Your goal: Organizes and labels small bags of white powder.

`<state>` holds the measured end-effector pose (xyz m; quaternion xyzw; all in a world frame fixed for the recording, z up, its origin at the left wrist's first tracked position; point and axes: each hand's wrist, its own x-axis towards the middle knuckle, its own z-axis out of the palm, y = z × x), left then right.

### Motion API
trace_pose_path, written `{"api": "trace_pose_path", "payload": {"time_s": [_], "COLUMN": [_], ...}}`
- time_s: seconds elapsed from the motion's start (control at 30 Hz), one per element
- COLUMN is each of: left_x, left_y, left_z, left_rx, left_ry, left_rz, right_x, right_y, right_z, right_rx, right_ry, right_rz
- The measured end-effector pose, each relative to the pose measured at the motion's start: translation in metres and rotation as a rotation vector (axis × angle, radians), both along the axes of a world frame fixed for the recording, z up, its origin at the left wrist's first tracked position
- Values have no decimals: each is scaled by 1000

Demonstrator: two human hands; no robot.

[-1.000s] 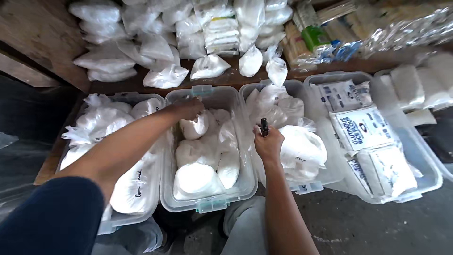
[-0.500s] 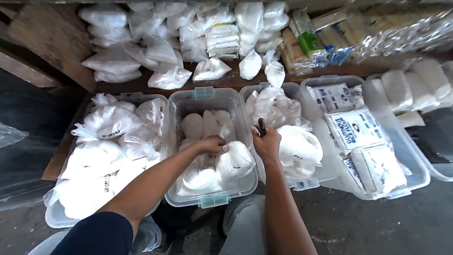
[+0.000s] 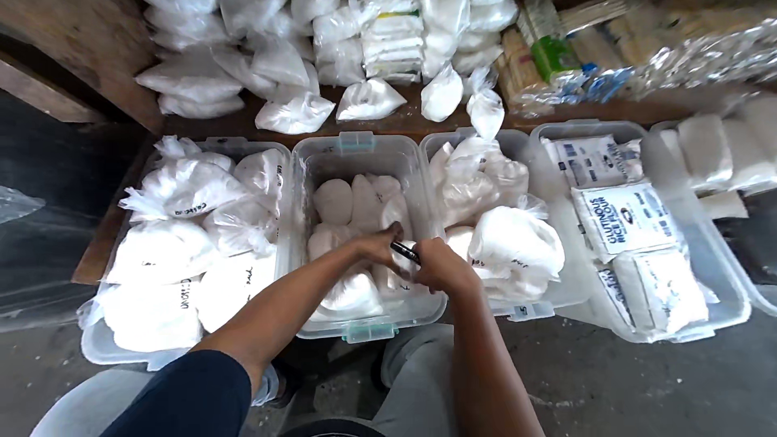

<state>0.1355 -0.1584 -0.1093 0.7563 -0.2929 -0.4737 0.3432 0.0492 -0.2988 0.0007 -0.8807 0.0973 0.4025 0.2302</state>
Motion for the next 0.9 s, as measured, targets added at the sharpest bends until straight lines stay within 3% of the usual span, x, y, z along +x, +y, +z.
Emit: {"api": "trace_pose_path", "payload": {"time_s": [0.17, 0.3, 0.4, 0.5, 0.57, 0.63, 0.7, 0.8, 0.9], "left_x": [-8, -4, -3, -6, -15, -26, -32, -27, -23], "left_y": [-8, -10, -1, 16, 24, 29, 32, 23, 13], "left_z": [-20, -12, -5, 6, 18, 29, 34, 34, 31], "left_rx": [-11, 36, 95, 111, 64, 35, 106, 296, 369], "left_ry": [-3, 27, 48, 79, 136, 225, 248, 129, 177], "left_rz": [-150, -145, 70, 413, 620, 709, 576, 210, 151], "right_x": [-5, -10, -14, -17, -16, -12, -6, -4, -4], "right_y": [-13, -25, -30, -30, -28, -26, -22, -17, -18], "right_z": [3, -3, -6, -5, -3, -5, -7, -8, -7], "right_rx": [23, 45, 62, 58, 67, 100, 110, 101, 85], "right_ry": [-347, -572, -617, -734, -686, -539, -425, -396, -399], "right_rz": [-245, -407, -438, -466, -421, -316, -226, -196, -235]}}
